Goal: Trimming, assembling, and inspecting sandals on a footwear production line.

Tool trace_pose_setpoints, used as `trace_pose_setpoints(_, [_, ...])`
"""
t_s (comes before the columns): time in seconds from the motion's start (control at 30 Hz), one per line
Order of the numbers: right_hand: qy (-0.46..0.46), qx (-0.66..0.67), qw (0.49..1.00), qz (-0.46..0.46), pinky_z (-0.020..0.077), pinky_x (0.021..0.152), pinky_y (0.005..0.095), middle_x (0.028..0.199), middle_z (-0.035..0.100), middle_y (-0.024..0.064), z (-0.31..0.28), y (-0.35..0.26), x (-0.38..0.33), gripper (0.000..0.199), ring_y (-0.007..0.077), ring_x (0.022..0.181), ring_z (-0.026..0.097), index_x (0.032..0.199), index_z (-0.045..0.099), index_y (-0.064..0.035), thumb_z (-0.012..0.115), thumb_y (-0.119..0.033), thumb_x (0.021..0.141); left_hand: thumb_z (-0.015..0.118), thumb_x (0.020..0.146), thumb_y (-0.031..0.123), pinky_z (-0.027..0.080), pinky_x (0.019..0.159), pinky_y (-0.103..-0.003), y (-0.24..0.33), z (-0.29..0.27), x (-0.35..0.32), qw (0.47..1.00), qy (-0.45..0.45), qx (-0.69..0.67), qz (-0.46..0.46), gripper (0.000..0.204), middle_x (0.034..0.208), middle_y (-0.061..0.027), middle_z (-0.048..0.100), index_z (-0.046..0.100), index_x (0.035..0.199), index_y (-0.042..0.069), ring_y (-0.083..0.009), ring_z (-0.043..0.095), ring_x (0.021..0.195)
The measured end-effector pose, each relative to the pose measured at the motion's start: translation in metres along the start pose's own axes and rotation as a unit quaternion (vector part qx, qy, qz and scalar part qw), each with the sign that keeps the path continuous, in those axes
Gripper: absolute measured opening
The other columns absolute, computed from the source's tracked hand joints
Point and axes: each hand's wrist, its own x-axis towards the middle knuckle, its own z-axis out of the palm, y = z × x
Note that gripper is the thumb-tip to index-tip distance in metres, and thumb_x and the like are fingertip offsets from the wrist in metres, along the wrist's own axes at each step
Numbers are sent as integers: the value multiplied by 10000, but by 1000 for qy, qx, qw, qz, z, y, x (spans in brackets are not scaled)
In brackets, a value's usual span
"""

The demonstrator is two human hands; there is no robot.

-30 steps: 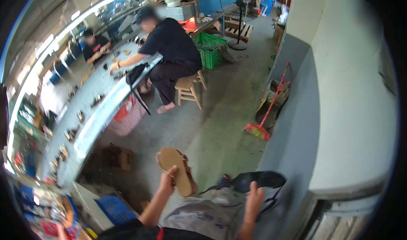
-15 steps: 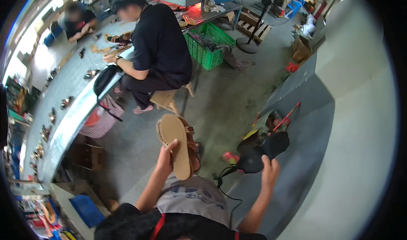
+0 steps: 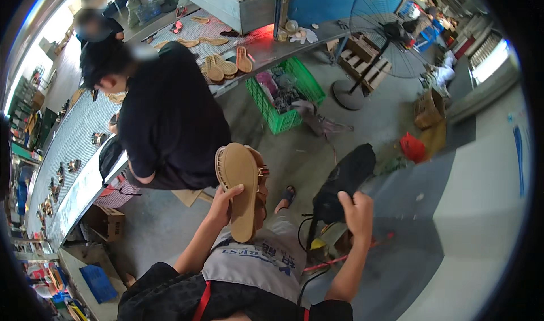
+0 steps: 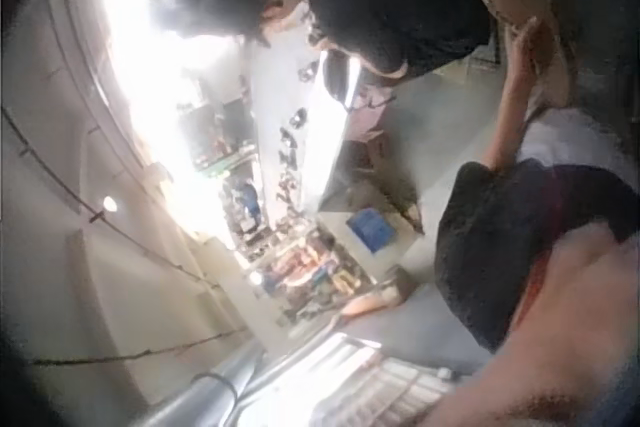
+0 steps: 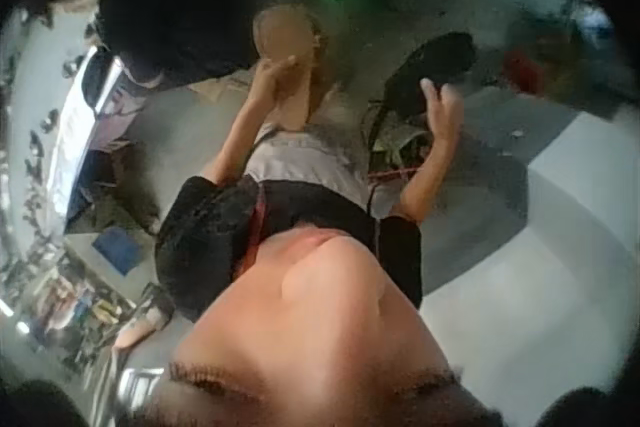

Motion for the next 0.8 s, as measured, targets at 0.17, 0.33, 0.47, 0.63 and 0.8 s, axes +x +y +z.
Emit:
trace_pose_setpoints(0.17, [-115, -20, 986, -115, 418, 589, 407, 685, 555, 193, 25, -4, 186, 319, 343, 601, 502, 840, 559, 58, 659, -240, 890, 730, 848, 157, 461, 954, -343, 30, 47, 103, 992, 116, 29, 42, 538, 1207, -79, 625, 508, 1319, 20, -176, 598, 1096])
trace_pose_setpoints(0.33, [-228, 71, 964, -114, 420, 616, 445, 718, 562, 227, 75, -7, 365, 366, 405, 670, 552, 808, 557, 49, 630, -297, 906, 733, 830, 160, 451, 967, -364, 64, 70, 194, 980, 176, -28, 90, 540, 1224, -85, 615, 514, 1301, 12, -178, 581, 1122])
trace_pose_setpoints(0.47, [-296, -80, 934, -185, 408, 634, 485, 715, 540, 238, 137, -17, 489, 475, 432, 709, 540, 726, 478, 40, 613, -380, 903, 729, 828, 162, 458, 971, -368, 99, 74, 275, 970, 206, -51, 117, 534, 1229, -88, 613, 518, 1294, 10, -185, 585, 1122])
trace_pose_setpoints(0.63, [-393, -129, 889, -196, 411, 654, 495, 752, 558, 241, 212, -35, 611, 470, 442, 743, 549, 745, 506, 37, 607, -396, 897, 714, 837, 171, 509, 943, -367, 161, 83, 367, 978, 172, -68, 93, 543, 1228, -120, 612, 506, 1304, -13, -207, 624, 1084])
trace_pose_setpoints(0.8, [-474, -157, 845, -191, 437, 709, 501, 859, 608, 277, 294, -57, 718, 447, 450, 843, 592, 840, 582, 45, 599, -398, 890, 694, 851, 177, 534, 920, -380, 199, 82, 434, 974, 192, -109, 47, 537, 1198, -147, 618, 494, 1304, -30, -224, 651, 1035])
